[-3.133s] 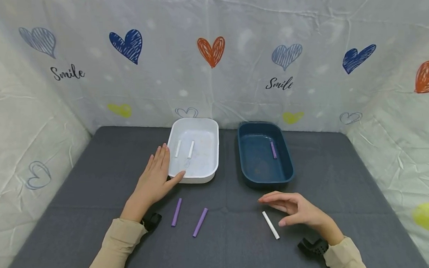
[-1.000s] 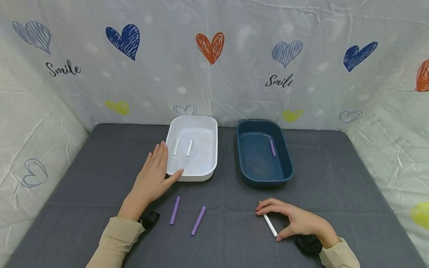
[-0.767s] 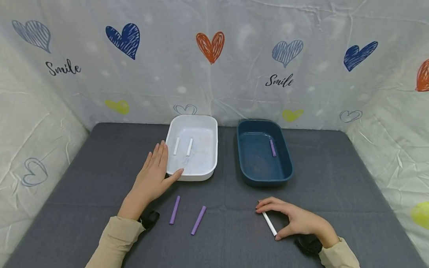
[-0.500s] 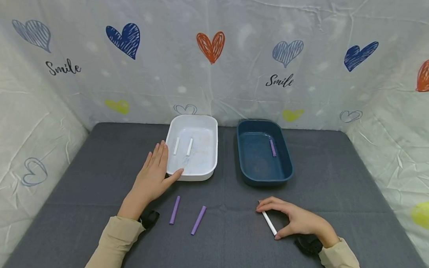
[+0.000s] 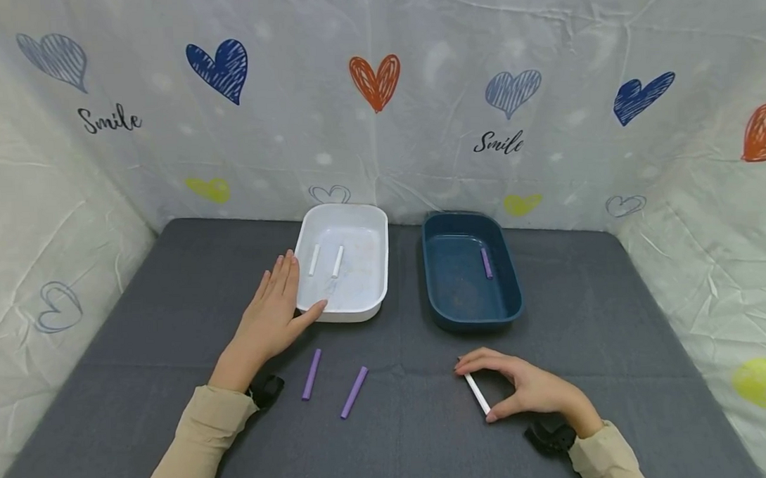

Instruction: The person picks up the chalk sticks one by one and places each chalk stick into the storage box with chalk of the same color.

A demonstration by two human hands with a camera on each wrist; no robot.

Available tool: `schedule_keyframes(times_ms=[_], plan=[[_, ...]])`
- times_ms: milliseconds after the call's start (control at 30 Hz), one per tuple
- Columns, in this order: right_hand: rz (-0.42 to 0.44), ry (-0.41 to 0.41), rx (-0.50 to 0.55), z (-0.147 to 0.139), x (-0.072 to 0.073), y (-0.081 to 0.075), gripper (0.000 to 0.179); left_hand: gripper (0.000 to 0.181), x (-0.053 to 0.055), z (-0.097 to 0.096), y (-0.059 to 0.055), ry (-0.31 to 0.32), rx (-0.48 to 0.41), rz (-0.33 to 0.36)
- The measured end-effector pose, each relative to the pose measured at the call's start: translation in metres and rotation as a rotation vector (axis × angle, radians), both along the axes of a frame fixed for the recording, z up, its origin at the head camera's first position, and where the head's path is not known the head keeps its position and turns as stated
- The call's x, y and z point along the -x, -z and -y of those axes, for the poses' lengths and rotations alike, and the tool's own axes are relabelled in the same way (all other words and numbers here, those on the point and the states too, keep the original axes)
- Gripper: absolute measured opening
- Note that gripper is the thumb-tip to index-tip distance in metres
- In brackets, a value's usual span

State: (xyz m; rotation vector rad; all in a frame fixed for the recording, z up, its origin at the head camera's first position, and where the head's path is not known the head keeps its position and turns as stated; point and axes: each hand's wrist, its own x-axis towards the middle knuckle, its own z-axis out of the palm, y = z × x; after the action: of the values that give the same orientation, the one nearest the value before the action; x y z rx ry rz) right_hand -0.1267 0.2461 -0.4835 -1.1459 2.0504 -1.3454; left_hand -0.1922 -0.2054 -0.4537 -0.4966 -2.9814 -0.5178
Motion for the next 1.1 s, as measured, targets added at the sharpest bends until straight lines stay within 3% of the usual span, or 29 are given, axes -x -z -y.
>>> schedule_keyframes(times_ms=[567,1100], plan=[[0.056,-0.061,0.033,0.019,0.011,-0.005,0.066,0.099,-0.003,-0.002,-0.006,-0.005,-0.013,0.014],[0.060,-0.110,0.041,0.037,0.021,-0.026,0.065,0.100,-0.001,-0.003,-0.005,-0.002,-0.008,0.022]])
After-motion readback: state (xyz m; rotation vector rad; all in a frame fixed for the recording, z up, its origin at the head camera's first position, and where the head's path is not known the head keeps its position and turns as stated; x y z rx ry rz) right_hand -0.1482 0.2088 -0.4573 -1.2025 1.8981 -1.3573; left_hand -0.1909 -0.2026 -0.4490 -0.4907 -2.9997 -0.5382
